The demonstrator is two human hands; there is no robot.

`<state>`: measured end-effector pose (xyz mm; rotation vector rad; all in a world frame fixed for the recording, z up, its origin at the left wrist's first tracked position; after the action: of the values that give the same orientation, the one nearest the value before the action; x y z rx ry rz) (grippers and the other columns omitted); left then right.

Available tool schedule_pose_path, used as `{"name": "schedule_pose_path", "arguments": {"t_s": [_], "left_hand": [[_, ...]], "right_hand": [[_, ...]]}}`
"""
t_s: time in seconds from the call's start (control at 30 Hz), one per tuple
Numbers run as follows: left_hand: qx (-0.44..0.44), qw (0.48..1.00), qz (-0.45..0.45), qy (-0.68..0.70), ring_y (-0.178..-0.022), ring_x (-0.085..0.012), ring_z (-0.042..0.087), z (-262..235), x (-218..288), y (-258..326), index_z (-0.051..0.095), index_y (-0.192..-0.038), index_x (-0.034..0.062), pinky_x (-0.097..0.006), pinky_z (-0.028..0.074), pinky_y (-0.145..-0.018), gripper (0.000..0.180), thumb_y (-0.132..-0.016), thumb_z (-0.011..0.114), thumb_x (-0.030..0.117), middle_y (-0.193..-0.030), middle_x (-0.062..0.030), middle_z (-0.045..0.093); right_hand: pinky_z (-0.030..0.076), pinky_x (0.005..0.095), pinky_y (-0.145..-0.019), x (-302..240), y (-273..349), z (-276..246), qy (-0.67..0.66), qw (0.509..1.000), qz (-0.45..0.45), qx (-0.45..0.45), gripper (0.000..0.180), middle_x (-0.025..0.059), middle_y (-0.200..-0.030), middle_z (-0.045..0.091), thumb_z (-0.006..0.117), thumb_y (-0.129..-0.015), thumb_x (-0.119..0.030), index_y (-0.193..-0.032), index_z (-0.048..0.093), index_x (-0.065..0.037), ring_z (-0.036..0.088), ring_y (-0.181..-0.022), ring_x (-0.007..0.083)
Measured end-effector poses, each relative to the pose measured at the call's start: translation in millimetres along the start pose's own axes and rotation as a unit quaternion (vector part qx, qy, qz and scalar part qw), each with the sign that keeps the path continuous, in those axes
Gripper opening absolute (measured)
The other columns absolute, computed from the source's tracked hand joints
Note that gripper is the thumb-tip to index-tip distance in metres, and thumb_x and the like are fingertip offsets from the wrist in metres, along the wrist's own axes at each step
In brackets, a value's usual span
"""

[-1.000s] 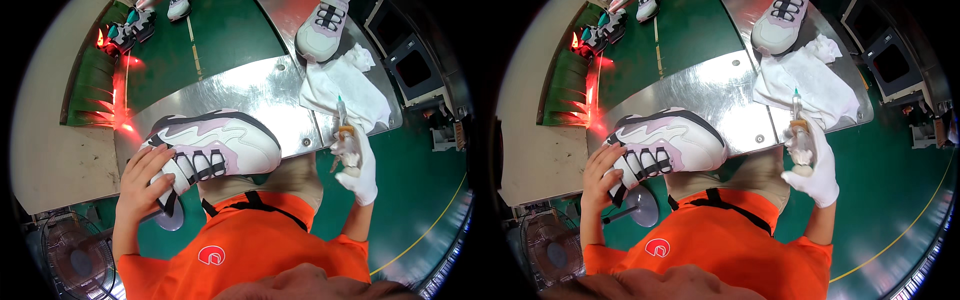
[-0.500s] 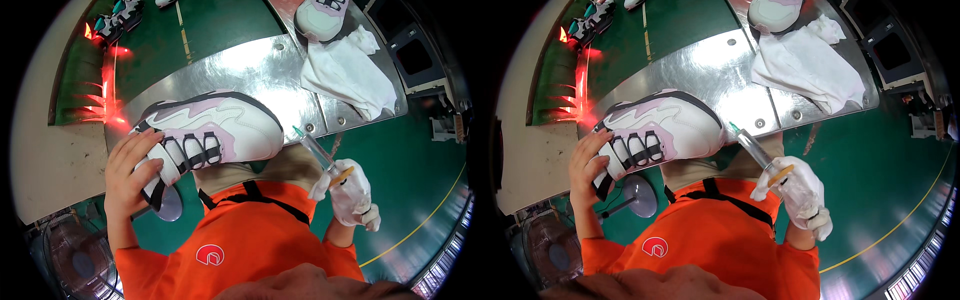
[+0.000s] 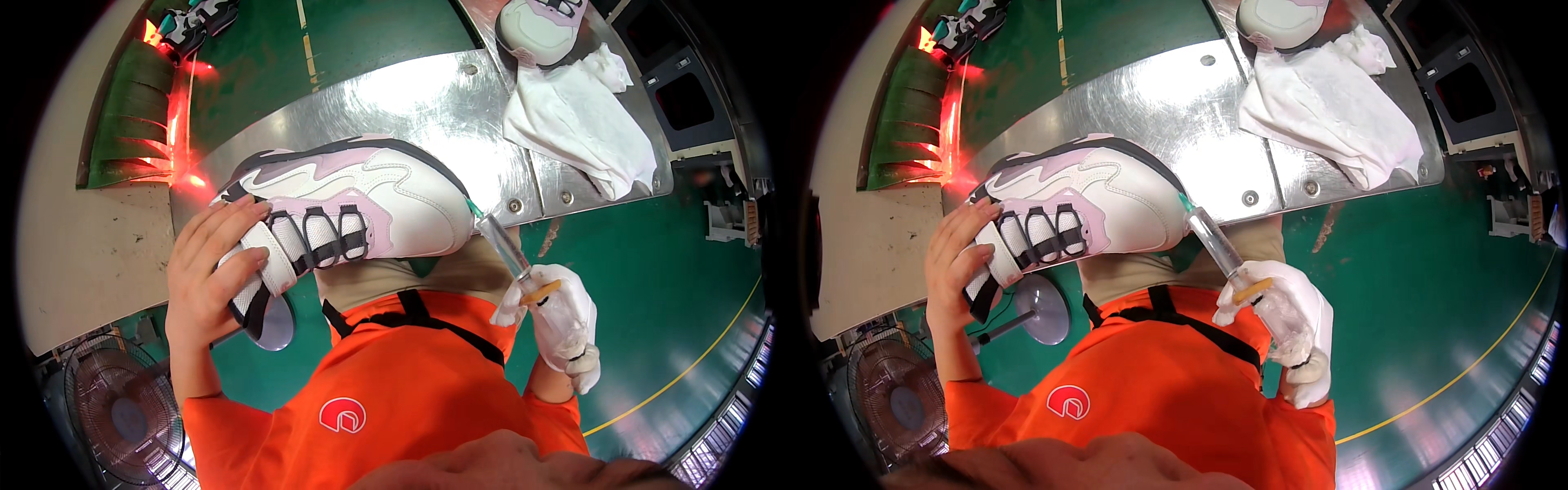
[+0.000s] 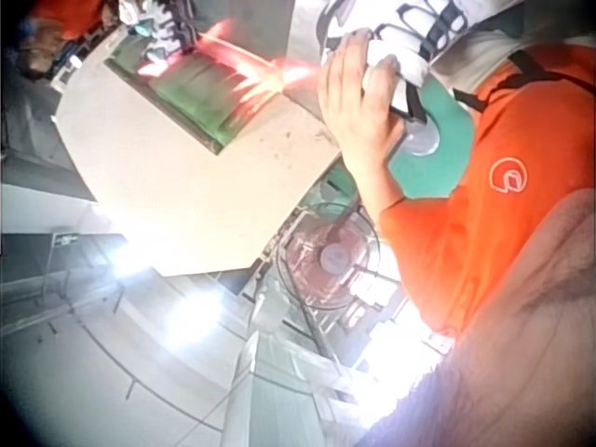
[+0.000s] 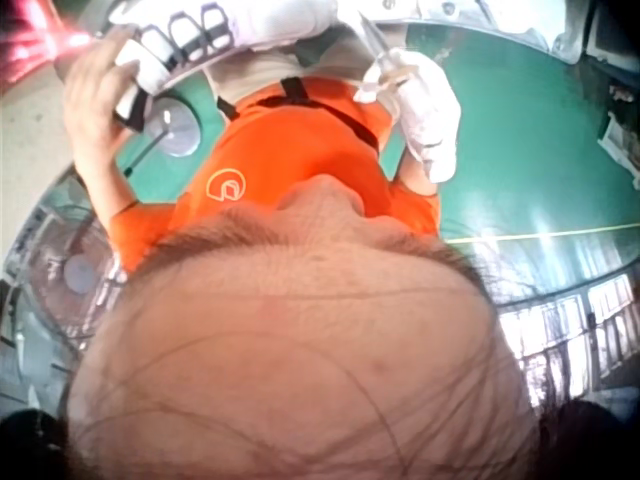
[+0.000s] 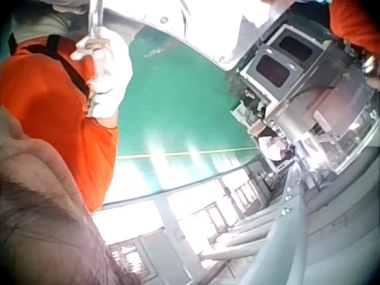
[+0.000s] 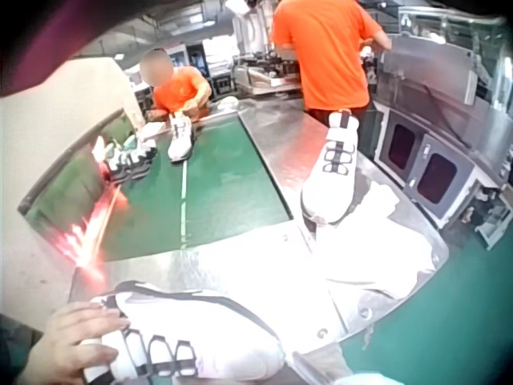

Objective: The person uses a syringe to inject a liquid substance into the seams of white and pink sneakers on a factory assembly line. They handle multiple shoes one by one, rotating them to access different areas, and place them on a metal table after treatment.

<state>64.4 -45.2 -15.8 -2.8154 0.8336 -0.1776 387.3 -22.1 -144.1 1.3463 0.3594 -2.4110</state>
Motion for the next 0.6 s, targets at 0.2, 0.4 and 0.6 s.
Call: {"name": "schedule_pose_path", "arguments": {"t_s": [0.2,0.4,0.6], "left_hand": [[-0.002,1.0,-0.006,0.001,-0.111,-0.0402,0.064,0.9,-0.6,0.0,0.055,-0.094,0.0076,-0.051,0.048,-0.095,0.036,-0.07,0.077,0.023,-0.12,-0.0196,0.065],[-0.007,1.0,-0.01,-0.004,-0.112,-0.0404,0.064,1.1,-1.2,-2.2,0.056,-0.09,0.0064,-0.05,0.048,-0.095,0.034,-0.069,0.076,0.024,-0.119,-0.0205,0.066],[-0.008,1.0,-0.013,-0.004,-0.113,-0.0405,0.063,0.5,-0.9,-1.7,0.056,-0.091,0.0061,-0.05,0.048,-0.096,0.035,-0.068,0.076,0.024,-0.12,-0.0199,0.065]], "right_hand": [[0.051,0.0386,-0.066,-2.8,2.9,0.6,-0.023,0.997,-0.049,-0.057,0.108,0.026,-0.096,0.06,0.083,-0.051,-0.053,-0.125,0.047,0.016,0.064,-0.078,0.0339],[0.051,0.0391,-0.081,-0.8,8.6,-1.1,-0.073,0.992,-0.053,-0.093,0.111,0.0286,-0.113,0.058,0.091,-0.052,-0.038,-0.132,0.04,0.02,0.063,-0.093,0.0315],[0.05,0.0392,-0.084,-0.4,6.9,-2.3,-0.089,0.983,-0.065,-0.148,0.106,0.0293,-0.115,0.057,0.088,-0.053,-0.026,-0.133,0.038,0.02,0.061,-0.097,0.0313]]}}
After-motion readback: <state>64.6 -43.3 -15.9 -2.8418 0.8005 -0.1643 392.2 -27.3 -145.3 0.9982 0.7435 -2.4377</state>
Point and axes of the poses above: each hand's wrist, its own y-axis away from the middle knuckle, its own z-axis out of the palm, x = y × z, the point moved 5 cm from there along -y, towards the middle knuckle
